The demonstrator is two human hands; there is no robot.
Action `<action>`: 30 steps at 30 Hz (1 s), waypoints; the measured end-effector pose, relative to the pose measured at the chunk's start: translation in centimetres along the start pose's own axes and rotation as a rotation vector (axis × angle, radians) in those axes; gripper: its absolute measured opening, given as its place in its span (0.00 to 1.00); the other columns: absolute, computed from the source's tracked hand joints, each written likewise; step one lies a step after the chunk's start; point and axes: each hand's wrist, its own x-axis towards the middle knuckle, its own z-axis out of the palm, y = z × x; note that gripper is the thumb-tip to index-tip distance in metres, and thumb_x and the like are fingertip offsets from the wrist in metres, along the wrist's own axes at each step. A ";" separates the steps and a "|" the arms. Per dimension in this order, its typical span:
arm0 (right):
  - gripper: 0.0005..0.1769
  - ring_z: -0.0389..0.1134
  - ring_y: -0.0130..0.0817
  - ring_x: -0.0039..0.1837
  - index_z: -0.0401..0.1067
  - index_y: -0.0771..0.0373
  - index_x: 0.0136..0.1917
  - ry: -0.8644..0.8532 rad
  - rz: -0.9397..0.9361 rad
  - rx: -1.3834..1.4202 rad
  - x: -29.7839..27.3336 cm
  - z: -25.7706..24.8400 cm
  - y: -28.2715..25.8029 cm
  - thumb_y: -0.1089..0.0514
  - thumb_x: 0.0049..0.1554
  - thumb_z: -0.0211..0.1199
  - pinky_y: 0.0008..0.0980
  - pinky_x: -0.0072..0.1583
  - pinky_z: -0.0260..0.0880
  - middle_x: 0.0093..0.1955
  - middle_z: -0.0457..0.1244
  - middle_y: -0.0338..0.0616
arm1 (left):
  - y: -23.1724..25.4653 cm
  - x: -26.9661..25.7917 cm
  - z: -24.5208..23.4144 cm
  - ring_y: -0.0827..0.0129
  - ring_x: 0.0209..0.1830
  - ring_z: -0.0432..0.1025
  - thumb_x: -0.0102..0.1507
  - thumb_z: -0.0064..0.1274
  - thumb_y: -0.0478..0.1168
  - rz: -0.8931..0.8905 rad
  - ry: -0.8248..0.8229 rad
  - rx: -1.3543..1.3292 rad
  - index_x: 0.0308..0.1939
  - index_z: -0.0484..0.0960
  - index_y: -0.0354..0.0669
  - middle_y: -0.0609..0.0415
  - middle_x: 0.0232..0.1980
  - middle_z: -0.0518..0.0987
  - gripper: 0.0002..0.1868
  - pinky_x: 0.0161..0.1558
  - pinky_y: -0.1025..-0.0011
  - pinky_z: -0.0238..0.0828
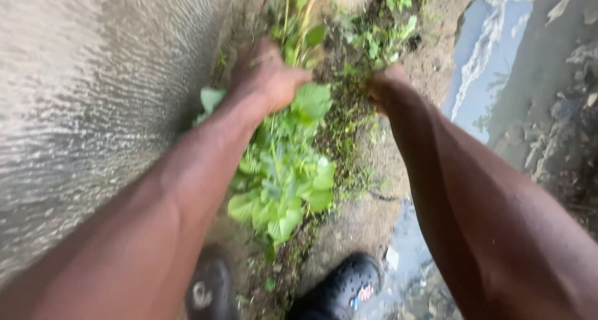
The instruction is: Picking weeds by hand from a narrow garden patch next to a concrete wall.
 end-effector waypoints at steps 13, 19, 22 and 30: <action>0.15 0.53 0.24 0.29 0.77 0.54 0.59 -0.220 0.142 0.351 2.1 -0.5 1.0 0.51 0.66 0.53 0.30 0.33 0.61 0.43 0.65 0.46 | 3.6 6.7 0.3 0.54 0.55 0.75 0.56 0.68 0.52 0.174 -0.075 0.165 0.62 0.70 0.34 0.40 0.58 0.77 0.39 0.57 0.56 0.73; 0.22 0.53 0.23 0.25 0.76 0.61 0.56 0.006 0.020 1.234 -1.6 -9.4 -4.3 0.43 0.67 0.52 0.25 0.23 0.54 0.29 0.56 0.34 | 4.0 8.3 -1.4 0.54 0.55 0.76 0.54 0.69 0.51 0.145 -0.075 0.162 0.58 0.73 0.33 0.40 0.57 0.79 0.37 0.59 0.58 0.73; 0.23 0.53 0.23 0.25 0.67 0.63 0.49 0.042 -0.067 1.212 -2.3 -14.0 -6.4 0.40 0.70 0.54 0.25 0.25 0.57 0.28 0.54 0.34 | 3.9 8.8 -1.6 0.53 0.53 0.78 0.52 0.70 0.48 0.120 -0.068 0.031 0.56 0.74 0.30 0.39 0.55 0.81 0.35 0.57 0.57 0.76; 0.28 0.65 0.36 0.39 0.69 0.62 0.49 0.151 -0.185 0.715 -13.7 -7.6 -10.0 0.43 0.68 0.32 0.39 0.45 0.69 0.38 0.64 0.41 | 5.8 5.4 -2.8 0.47 0.61 0.71 0.54 0.67 0.54 -0.152 -0.257 -0.350 0.69 0.62 0.35 0.36 0.65 0.72 0.47 0.57 0.46 0.72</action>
